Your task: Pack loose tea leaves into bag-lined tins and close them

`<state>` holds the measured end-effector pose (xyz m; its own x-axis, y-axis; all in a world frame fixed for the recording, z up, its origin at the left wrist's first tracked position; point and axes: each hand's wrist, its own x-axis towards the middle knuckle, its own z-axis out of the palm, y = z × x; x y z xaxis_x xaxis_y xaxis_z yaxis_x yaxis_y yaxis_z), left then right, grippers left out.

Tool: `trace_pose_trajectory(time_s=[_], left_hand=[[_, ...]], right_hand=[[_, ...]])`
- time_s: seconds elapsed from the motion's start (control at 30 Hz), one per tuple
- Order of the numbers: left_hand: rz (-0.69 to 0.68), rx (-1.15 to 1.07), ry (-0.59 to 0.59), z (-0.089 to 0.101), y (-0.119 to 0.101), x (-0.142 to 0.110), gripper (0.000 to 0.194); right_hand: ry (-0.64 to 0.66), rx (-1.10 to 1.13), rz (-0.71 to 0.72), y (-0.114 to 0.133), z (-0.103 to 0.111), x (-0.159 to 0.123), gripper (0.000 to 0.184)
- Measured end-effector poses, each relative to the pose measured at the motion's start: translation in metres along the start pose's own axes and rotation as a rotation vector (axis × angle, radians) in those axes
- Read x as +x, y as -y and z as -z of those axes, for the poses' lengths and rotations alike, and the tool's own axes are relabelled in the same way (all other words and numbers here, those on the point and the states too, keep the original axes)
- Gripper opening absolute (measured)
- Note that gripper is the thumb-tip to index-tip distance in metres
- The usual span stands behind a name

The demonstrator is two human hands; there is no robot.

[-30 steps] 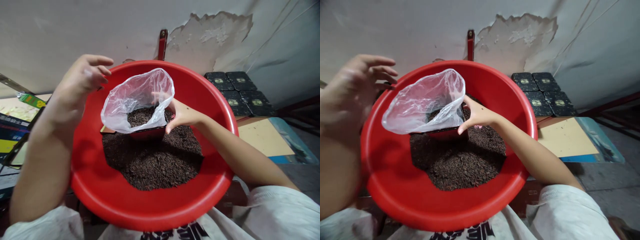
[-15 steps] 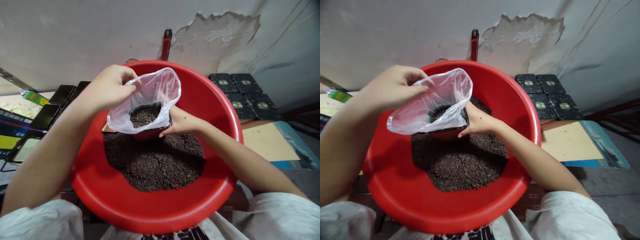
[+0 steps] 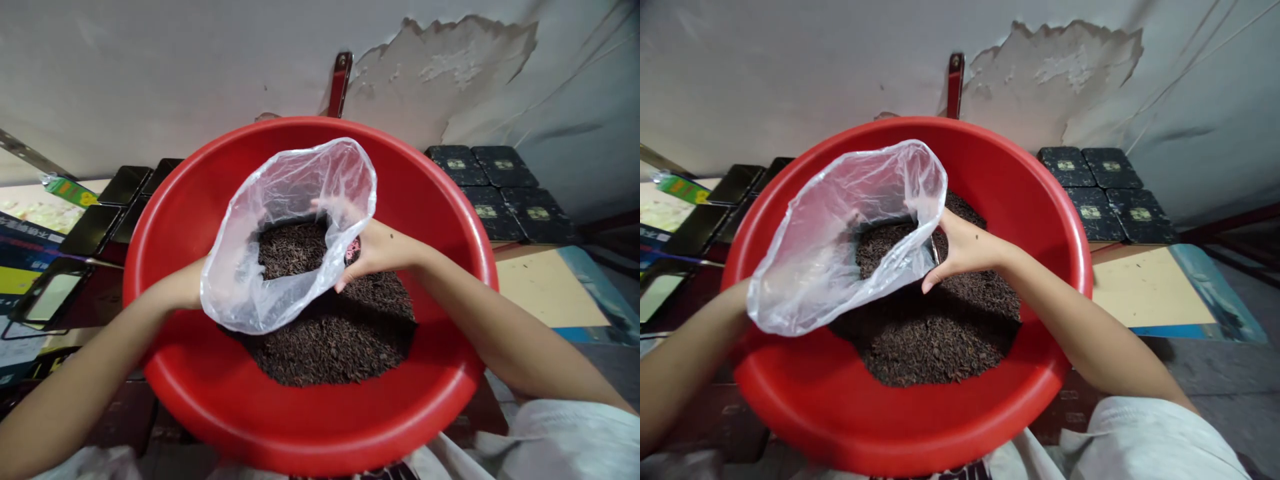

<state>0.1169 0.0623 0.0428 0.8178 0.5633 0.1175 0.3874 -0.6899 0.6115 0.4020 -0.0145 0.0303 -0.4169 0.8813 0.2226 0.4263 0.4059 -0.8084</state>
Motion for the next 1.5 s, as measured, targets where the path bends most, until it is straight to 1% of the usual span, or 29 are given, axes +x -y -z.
trace_pose_trajectory(time_s=[0.07,0.1,0.17,0.23,0.27,0.33,0.4,0.47,0.53,0.6,0.67,0.7,0.73,0.8,0.87,0.93,0.97,1.0,1.03,1.1,1.17,1.2,1.23,1.27,1.3,1.33,1.43,1.47,1.5], left_hand=[[-0.02,-0.065,0.068,-0.005,-0.006,0.002,0.085],[-0.041,-0.081,0.059,-0.006,-0.01,0.005,0.085],[-0.106,-0.071,0.006,-0.011,-0.017,0.01,0.079],[-0.172,-0.022,-0.041,-0.017,-0.02,0.013,0.065],[-0.179,0.013,-0.083,-0.02,-0.02,0.014,0.059],[-0.135,0.09,-0.202,-0.029,-0.021,0.015,0.054],[-0.048,0.164,-0.29,-0.036,-0.024,0.017,0.049],[0.022,0.241,-0.33,-0.04,-0.028,0.022,0.04],[0.064,0.332,-0.307,-0.041,-0.036,0.029,0.034],[0.096,0.41,-0.221,-0.038,-0.045,0.037,0.029],[0.137,0.452,-0.128,-0.035,-0.053,0.042,0.025],[0.158,0.466,-0.105,-0.033,-0.057,0.044,0.024],[0.176,0.477,-0.1,-0.032,-0.06,0.045,0.023],[0.19,0.485,-0.133,-0.033,-0.063,0.045,0.022],[0.176,0.47,-0.163,-0.037,-0.066,0.043,0.022],[0.189,0.459,-0.186,-0.042,-0.069,0.042,0.025],[0.216,0.459,-0.193,-0.044,-0.07,0.042,0.027],[0.255,0.46,-0.2,-0.046,-0.071,0.042,0.029],[0.298,0.457,-0.206,-0.048,-0.072,0.043,0.031],[0.364,0.418,-0.227,-0.048,-0.07,0.044,0.03],[0.385,0.337,-0.277,-0.048,-0.066,0.046,0.027],[0.381,0.287,-0.309,-0.048,-0.063,0.047,0.026],[0.374,0.238,-0.34,-0.048,-0.06,0.047,0.025],[0.371,0.197,-0.368,-0.048,-0.057,0.048,0.024],[0.369,0.167,-0.388,-0.049,-0.055,0.049,0.024],[0.367,0.151,-0.399,-0.049,-0.053,0.05,0.023],[0.333,0.17,-0.368,-0.049,-0.055,0.051,0.022],[0.31,0.191,-0.345,-0.049,-0.056,0.051,0.022],[0.286,0.214,-0.322,-0.049,-0.057,0.05,0.023]], right_hand=[[-0.003,0.017,-0.012,0.006,0.001,-0.002,0.109],[-0.006,0.02,-0.014,0.009,0.002,-0.004,0.107],[-0.008,0.016,-0.006,0.014,0.003,-0.006,0.103],[-0.005,0.006,0.007,0.019,0.002,-0.006,0.095],[-0.009,-0.002,0.011,0.02,0.001,-0.006,0.089],[-0.048,-0.019,0.017,0.022,-0.004,-0.005,0.071],[-0.108,-0.026,0.024,0.021,-0.012,-0.003,0.05],[-0.181,-0.021,0.024,0.02,-0.02,-0.002,0.035],[-0.239,-0.029,0.012,0.018,-0.027,-0.001,0.029],[-0.276,-0.048,-0.003,0.017,-0.03,-0.001,0.029],[-0.282,-0.06,-0.006,0.017,-0.031,-0.001,0.031],[-0.286,-0.062,-0.007,0.018,-0.031,-0.001,0.032],[-0.297,-0.063,-0.019,0.019,-0.032,0.0,0.033],[-0.344,-0.054,-0.079,0.022,-0.034,0.0,0.033],[-0.43,-0.018,-0.172,0.027,-0.037,0.001,0.033],[-0.511,0.006,-0.239,0.031,-0.039,0.002,0.039],[-0.524,-0.001,-0.249,0.033,-0.039,0.002,0.042],[-0.512,-0.015,-0.245,0.034,-0.037,0.001,0.046],[-0.47,-0.028,-0.227,0.034,-0.035,0.0,0.051],[-0.311,-0.042,-0.14,0.031,-0.029,-0.002,0.064],[-0.153,-0.076,-0.039,0.027,-0.025,-0.003,0.078],[-0.107,-0.122,-0.001,0.025,-0.025,-0.003,0.087],[-0.09,-0.183,0.019,0.023,-0.026,-0.003,0.095],[-0.103,-0.246,0.021,0.022,-0.029,-0.002,0.099],[-0.136,-0.295,0.01,0.021,-0.032,0.0,0.095],[-0.174,-0.321,-0.003,0.021,-0.035,0.001,0.085],[-0.292,-0.269,-0.052,0.022,-0.04,0.005,0.039],[-0.333,-0.237,-0.076,0.023,-0.039,0.006,0.027],[-0.373,-0.216,-0.104,0.024,-0.038,0.007,0.019]])
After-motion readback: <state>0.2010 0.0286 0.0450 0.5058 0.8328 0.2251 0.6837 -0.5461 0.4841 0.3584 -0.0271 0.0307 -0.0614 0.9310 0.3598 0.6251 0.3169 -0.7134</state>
